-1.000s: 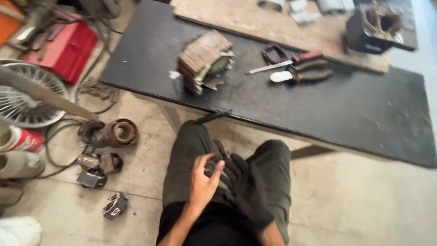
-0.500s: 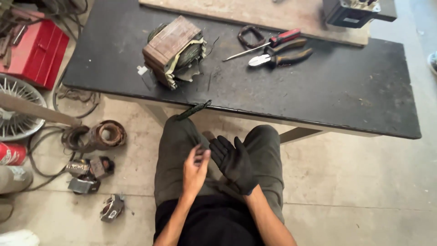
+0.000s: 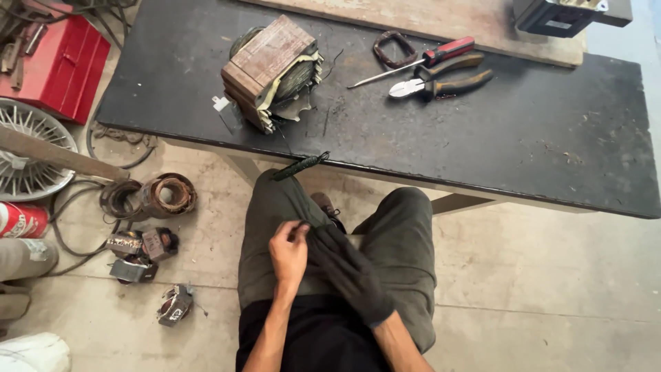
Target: Manually winding a thin wire around a cylindrical core component at a repair bench.
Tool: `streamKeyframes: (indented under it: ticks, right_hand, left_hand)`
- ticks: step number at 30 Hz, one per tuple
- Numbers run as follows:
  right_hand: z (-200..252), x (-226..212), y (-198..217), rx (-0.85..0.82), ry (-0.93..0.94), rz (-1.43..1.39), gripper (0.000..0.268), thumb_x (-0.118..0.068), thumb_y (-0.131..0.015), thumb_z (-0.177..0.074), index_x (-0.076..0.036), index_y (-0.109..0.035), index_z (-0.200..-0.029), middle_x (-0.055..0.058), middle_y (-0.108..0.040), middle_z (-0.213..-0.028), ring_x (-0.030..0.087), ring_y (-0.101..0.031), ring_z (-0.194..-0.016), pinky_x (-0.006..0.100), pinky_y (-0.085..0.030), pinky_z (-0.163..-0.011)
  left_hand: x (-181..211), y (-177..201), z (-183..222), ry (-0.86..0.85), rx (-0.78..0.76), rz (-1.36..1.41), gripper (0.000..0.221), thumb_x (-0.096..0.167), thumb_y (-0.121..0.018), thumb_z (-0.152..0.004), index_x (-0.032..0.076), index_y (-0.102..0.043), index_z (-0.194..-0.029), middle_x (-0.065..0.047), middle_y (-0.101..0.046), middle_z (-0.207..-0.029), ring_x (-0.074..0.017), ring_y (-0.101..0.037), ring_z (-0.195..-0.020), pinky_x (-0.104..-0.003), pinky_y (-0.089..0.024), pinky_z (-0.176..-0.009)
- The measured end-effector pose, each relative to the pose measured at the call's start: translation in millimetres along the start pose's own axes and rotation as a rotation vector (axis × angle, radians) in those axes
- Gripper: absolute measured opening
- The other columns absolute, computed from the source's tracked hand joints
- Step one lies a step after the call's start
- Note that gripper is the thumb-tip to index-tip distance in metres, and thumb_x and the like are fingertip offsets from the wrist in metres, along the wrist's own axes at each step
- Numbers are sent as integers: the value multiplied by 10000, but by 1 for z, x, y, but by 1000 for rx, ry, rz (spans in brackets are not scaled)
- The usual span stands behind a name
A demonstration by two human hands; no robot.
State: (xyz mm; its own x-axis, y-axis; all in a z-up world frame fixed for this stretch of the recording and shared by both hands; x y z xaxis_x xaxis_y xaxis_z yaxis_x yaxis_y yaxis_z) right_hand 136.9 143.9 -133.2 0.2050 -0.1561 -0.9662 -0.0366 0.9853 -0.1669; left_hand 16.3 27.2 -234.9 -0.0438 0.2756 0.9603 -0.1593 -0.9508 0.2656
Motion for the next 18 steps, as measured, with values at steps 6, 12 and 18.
streamKeyframes:
  ticks: [6, 12, 18]
  right_hand:
    - [8, -29, -8, -6, 197, -715, 525, -95, -485, -1071, 8, -336, -1564, 243, -374, -1598, 345, -347, -1502, 454, -265, -1253]
    - [-7, -3, -40, 135, 61, -478, 563, -37, -555, -990, 1, -416, -1535, 146, -560, -1464, 216, -576, -1278, 321, -498, -1037]
    - [6, 27, -57, 170, 590, 1308, 533, -39, -471, -986, 8, -465, -1517, 106, -504, -1552, 209, -477, -1401, 398, -338, -1213]
  left_hand:
    - [66, 22, 4, -235, -165, -92, 383, 444, -601, -970, 101, -730, -1080, -74, -741, -1008, -222, -703, -888, -342, -560, -754]
    - [49, -3, 11, -193, 194, -252, 606, 299, -668, -968, 54, -392, -487, -150, -307, -459, -154, -286, -433, -436, -288, -481]
    - [43, 44, -14, -83, 416, -255, 616, 268, -635, -983, 36, -387, -469, -158, -272, -462, -226, -211, -442, -474, -238, -490]
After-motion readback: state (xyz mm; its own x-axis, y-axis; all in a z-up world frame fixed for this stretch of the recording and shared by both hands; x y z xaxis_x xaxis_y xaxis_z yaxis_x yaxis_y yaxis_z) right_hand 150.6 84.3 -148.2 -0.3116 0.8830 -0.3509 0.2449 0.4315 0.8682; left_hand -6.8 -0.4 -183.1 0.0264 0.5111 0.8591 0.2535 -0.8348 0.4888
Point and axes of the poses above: each hand's wrist, its own z-axis away from the middle knuckle, its own y-axis out of the back of the hand, x = y × z, the point moved 1 cm from there along -z, towards the middle knuckle
